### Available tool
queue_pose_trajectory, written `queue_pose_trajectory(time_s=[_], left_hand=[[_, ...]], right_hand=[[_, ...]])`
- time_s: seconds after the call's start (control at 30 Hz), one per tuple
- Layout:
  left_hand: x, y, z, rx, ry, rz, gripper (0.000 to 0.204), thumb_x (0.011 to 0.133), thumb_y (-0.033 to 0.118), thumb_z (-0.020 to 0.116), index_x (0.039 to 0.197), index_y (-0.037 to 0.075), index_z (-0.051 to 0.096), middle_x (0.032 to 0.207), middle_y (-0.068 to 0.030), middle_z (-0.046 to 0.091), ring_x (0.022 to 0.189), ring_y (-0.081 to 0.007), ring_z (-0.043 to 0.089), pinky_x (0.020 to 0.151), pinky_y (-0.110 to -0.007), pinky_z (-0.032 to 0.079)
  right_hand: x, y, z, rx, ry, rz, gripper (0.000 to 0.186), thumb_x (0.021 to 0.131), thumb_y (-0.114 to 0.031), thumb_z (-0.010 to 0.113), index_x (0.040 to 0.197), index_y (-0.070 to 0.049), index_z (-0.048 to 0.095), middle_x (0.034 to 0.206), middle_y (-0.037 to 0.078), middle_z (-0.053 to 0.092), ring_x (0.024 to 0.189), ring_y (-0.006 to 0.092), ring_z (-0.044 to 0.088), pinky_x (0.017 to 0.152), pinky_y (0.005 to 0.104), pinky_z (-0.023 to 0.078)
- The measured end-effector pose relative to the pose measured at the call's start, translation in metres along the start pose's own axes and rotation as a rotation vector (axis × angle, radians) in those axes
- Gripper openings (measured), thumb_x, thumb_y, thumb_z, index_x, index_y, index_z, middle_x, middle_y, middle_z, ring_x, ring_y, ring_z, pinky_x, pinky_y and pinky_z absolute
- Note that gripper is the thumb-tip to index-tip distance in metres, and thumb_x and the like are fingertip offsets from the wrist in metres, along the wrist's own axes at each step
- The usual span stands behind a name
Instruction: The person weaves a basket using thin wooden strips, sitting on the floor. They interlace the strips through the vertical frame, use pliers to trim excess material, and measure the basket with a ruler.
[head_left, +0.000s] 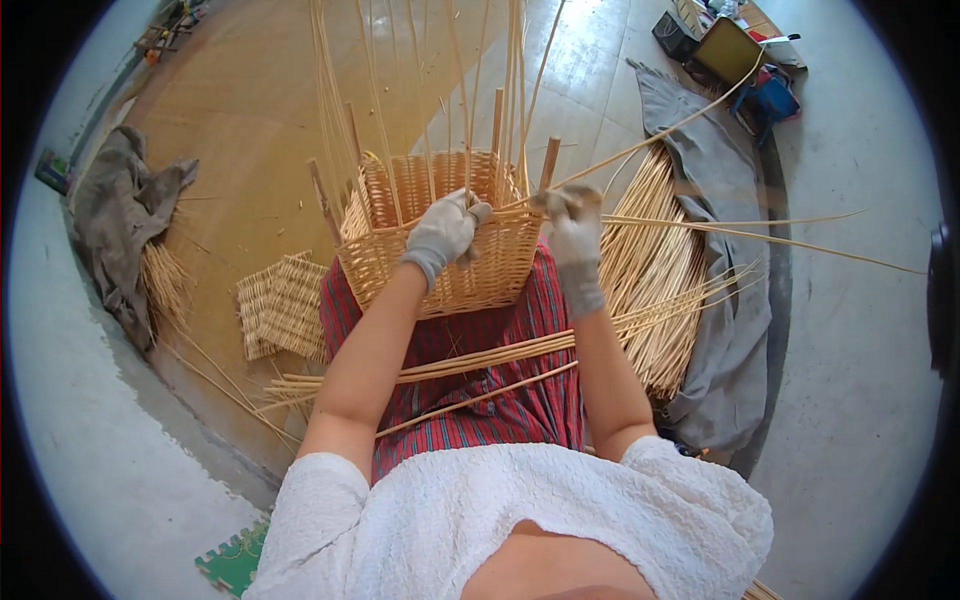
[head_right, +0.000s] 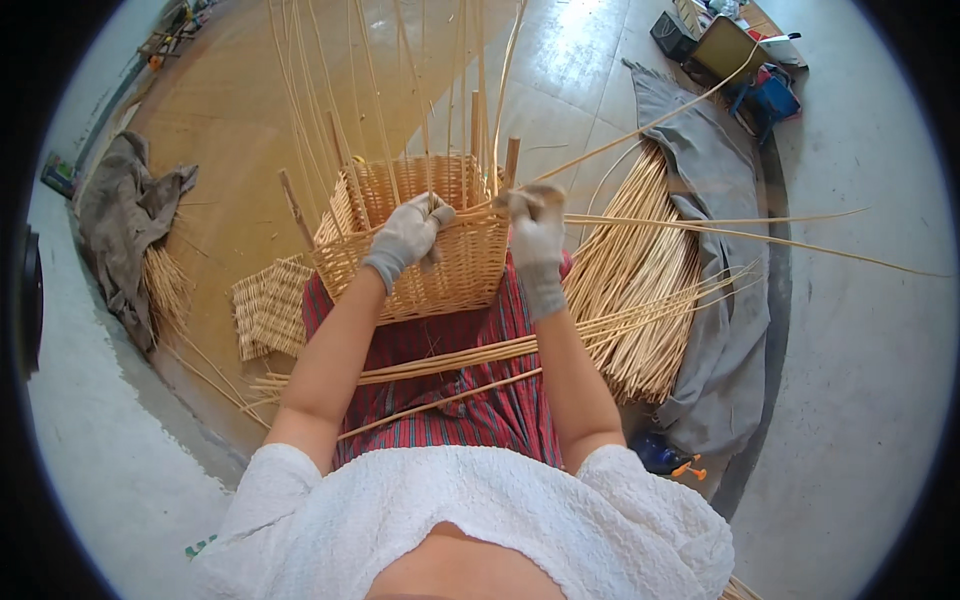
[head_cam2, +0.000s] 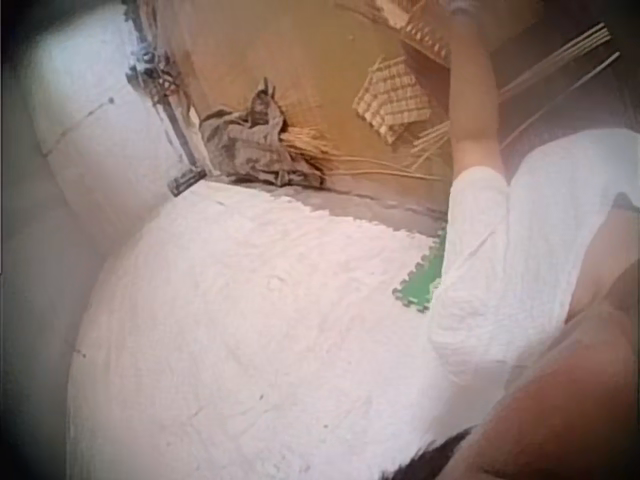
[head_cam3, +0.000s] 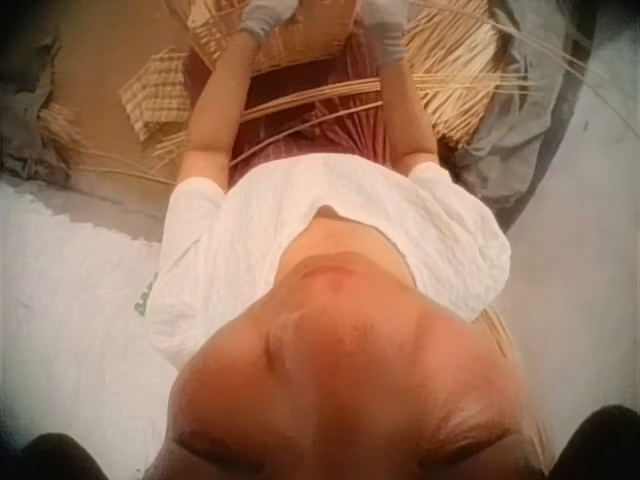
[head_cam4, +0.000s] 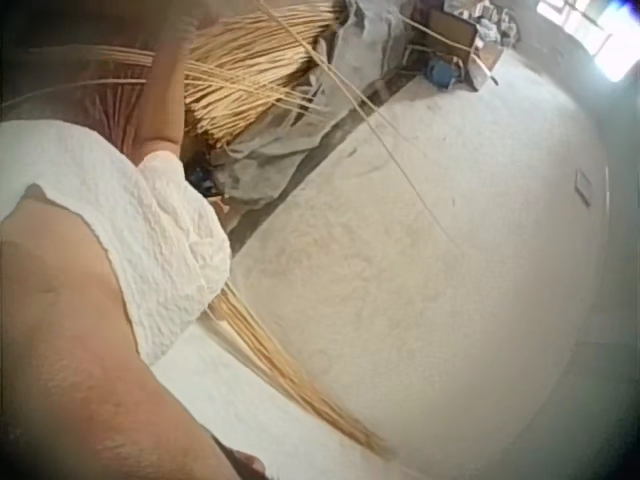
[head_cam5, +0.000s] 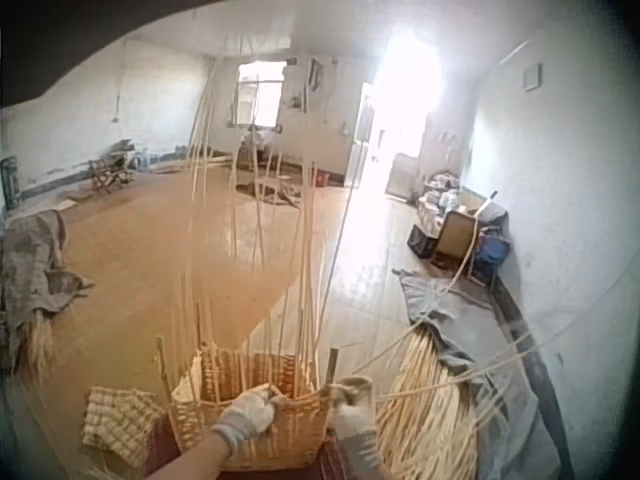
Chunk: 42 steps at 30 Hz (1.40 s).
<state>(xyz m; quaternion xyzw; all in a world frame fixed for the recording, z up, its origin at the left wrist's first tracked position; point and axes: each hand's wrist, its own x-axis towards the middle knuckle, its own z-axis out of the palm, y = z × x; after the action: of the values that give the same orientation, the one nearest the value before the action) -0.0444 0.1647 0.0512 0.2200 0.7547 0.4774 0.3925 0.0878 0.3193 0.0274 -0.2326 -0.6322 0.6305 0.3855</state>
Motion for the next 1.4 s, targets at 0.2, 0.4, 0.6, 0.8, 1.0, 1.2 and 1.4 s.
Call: queue_pose_trajectory(time_s=[0.2, 0.4, 0.6, 0.8, 1.0, 1.2, 1.4], left_hand=[[0.007, -0.002, 0.024, 0.172, 0.256, 0.065, 0.038, 0.11, 0.039, 0.052, 0.108, 0.002, 0.061, 0.06, -0.0085, 0.059, 0.045, -0.0161, 0.061, 0.041, -0.034, 0.05], [0.002, 0.008, 0.01, -0.107, 0.163, -0.104, 0.021, 0.104, 0.023, 0.063, 0.106, 0.002, 0.061, 0.068, -0.0084, 0.064, 0.048, -0.0171, 0.061, 0.046, -0.036, 0.052], [-0.067, 0.008, -0.005, 0.037, 0.732, 0.656, 0.035, 0.099, 0.004, 0.065, 0.133, 0.0, 0.057, 0.12, -0.0127, 0.066, 0.093, -0.013, 0.068, 0.08, -0.03, 0.056], [-0.076, -0.1, -0.123, -0.073, 0.633, 0.367, 0.037, 0.108, 0.039, 0.056, 0.106, 0.003, 0.066, 0.087, -0.0018, 0.065, 0.066, -0.0072, 0.05, 0.059, -0.024, 0.044], [-0.162, -0.054, -0.047, -0.667, 0.276, 0.246, 0.012, 0.103, 0.019, 0.065, 0.099, 0.007, 0.063, 0.081, 0.0005, 0.064, 0.05, -0.0034, 0.044, 0.039, -0.021, 0.028], [-0.145, 0.007, 0.052, -0.759, -0.026, 0.303, 0.01, 0.105, 0.008, 0.058, 0.115, 0.004, 0.06, 0.092, -0.0047, 0.062, 0.041, -0.0035, 0.039, 0.033, -0.021, 0.027], [-0.048, 0.014, 0.101, -0.878, -0.082, 0.311, 0.029, 0.108, 0.019, 0.058, 0.134, 0.008, 0.061, 0.115, -0.0053, 0.071, 0.046, -0.0038, 0.043, 0.038, -0.021, 0.034]], right_hand=[[0.095, -0.058, 0.091, -0.584, -0.139, -0.664, 0.058, 0.095, -0.003, 0.061, 0.151, -0.006, 0.046, 0.127, 0.017, 0.065, 0.106, 0.0244, 0.068, 0.094, 0.0377, 0.055], [0.001, 0.017, -0.018, -0.304, 0.146, -0.437, 0.037, 0.105, -0.014, 0.053, 0.14, -0.003, 0.049, 0.116, 0.017, 0.068, 0.09, 0.0241, 0.072, 0.073, 0.032, 0.06], [-0.034, -0.023, -0.062, -0.129, 0.177, 0.345, 0.033, 0.107, -0.033, 0.056, 0.097, -0.002, 0.057, 0.076, 0.013, 0.069, 0.057, 0.0193, 0.067, 0.044, 0.035, 0.052], [-0.14, 0.078, 0.03, 0.191, -0.255, 1.264, 0.07, 0.096, -0.053, 0.069, 0.149, -0.013, 0.045, 0.139, 0.019, 0.059, 0.116, 0.038, 0.063, 0.094, 0.0525, 0.055], [-0.145, 0.161, 0.021, -0.363, 0.072, 0.806, 0.1, 0.087, -0.072, 0.069, 0.146, 0.005, 0.045, 0.116, 0.016, 0.067, 0.096, 0.0239, 0.067, 0.076, 0.0385, 0.057], [-0.064, 0.123, 0.013, -0.069, 0.054, 0.467, 0.08, 0.099, -0.064, 0.054, 0.137, 0.006, 0.058, 0.13, 0.024, 0.067, 0.121, 0.0316, 0.065, 0.105, 0.0391, 0.048], [-0.052, 0.05, -0.011, 0.149, -0.226, 0.358, 0.059, 0.109, -0.047, 0.051, 0.143, 0.001, 0.058, 0.133, 0.011, 0.068, 0.12, 0.0197, 0.063, 0.103, 0.0322, 0.048]])
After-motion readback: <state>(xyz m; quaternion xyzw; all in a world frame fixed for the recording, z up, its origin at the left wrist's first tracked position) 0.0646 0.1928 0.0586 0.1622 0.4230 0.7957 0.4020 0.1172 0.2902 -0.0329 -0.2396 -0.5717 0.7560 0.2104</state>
